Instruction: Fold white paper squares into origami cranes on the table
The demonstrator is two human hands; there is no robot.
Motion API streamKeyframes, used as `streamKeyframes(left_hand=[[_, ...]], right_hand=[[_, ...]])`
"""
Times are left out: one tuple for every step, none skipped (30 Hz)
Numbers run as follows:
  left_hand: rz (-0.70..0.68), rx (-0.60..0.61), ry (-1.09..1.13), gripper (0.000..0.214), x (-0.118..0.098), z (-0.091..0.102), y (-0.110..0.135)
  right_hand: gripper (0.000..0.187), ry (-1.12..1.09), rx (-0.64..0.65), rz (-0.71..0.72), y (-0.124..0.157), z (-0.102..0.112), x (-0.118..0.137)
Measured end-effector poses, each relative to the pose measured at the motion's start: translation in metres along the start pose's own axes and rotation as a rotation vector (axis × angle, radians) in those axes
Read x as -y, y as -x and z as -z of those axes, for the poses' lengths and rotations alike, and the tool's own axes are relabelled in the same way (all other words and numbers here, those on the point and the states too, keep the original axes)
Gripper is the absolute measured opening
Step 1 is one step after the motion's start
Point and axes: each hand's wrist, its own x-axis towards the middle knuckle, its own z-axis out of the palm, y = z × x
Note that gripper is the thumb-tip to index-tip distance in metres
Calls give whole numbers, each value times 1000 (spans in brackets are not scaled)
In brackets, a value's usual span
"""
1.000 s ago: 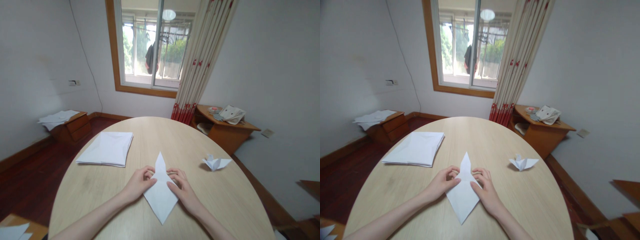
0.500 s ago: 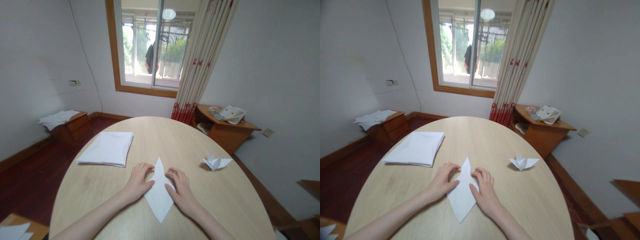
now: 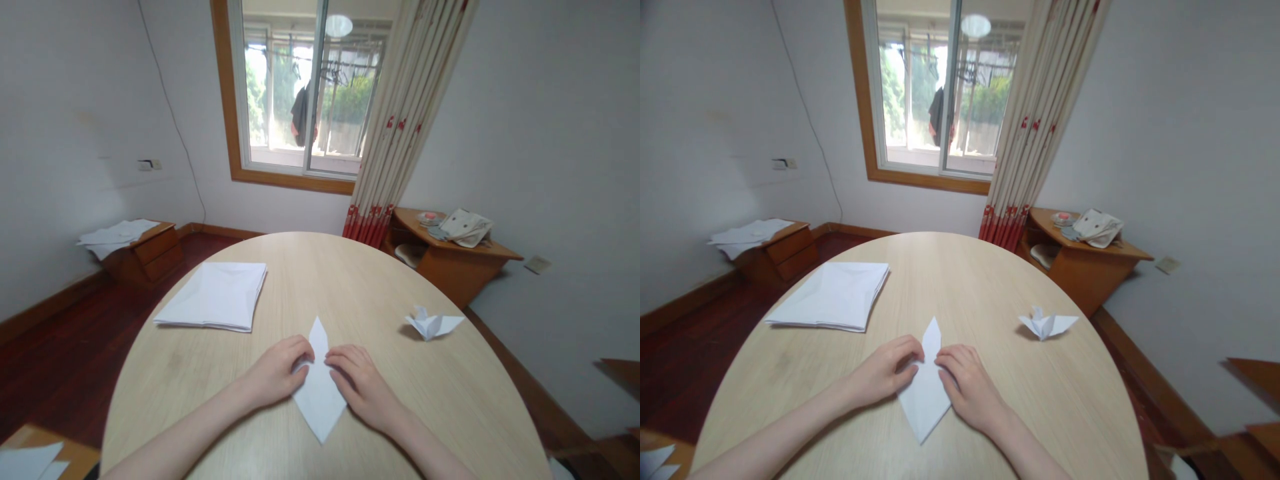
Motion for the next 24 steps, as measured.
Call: streamKeyframes(left_hand=[[-10,4,-12,20,1,0,0],[-22,7,-24,20,2,0,0],[-36,10,-37,21,3,0,1],[-50,13,-50,21,5,-1,1],[-65,17,-61,22,6,-1,2],[-77,24,-73,22,7,-1,2],[-88,31,-84,22,9,-2,3],[-97,40,-95,22,10,-2,3],[-103,49,-104,23,11,-2,3],[-108,57,-115,24,13,-2,3],[-112,66,-127,25,14,-2,3],[-115,75,-138,26,14,-1,3],[-116,85,-149,27,15,-1,3],[-116,96,-158,28,15,0,3],[-114,106,-166,29,14,0,3],[-112,115,-171,29,14,1,4],[-109,126,-173,29,13,3,4],[-104,136,-174,29,12,4,4],[-99,147,-173,31,11,5,4],[-97,158,-170,36,9,7,4],[-98,166,-166,44,9,8,3],[-108,170,-163,53,8,9,3],[-125,172,-162,62,8,10,2],[-145,170,-161,68,8,11,2]], right_hand=[[21,3,5,4,0,0,0],[21,7,11,7,0,0,0],[22,11,18,9,0,0,-1],[22,15,25,10,0,0,-1],[22,17,34,9,0,0,-1],[22,17,43,7,1,0,-1],[23,15,50,2,1,0,-2],[23,12,57,-3,2,-1,-3],[23,8,63,-7,2,-1,-4],[24,4,68,-10,2,-2,-4],[25,1,73,-12,3,-2,-5],[25,-2,78,-15,3,-3,-6],[27,-3,85,-19,3,-3,-6],[28,-4,95,-26,3,-3,-7],[29,-4,108,-36,3,-2,-6],[30,-2,125,-48,3,-1,-6],[30,1,149,-63,3,0,-5],[31,3,176,-79,3,2,-4],[33,3,209,-96,2,5,-3],[36,1,242,-113,2,7,-2],[41,-3,276,-128,1,10,-1],[47,-10,308,-139,1,12,-1],[55,-18,336,-147,0,14,0],[63,-26,362,-151,-1,17,0]])
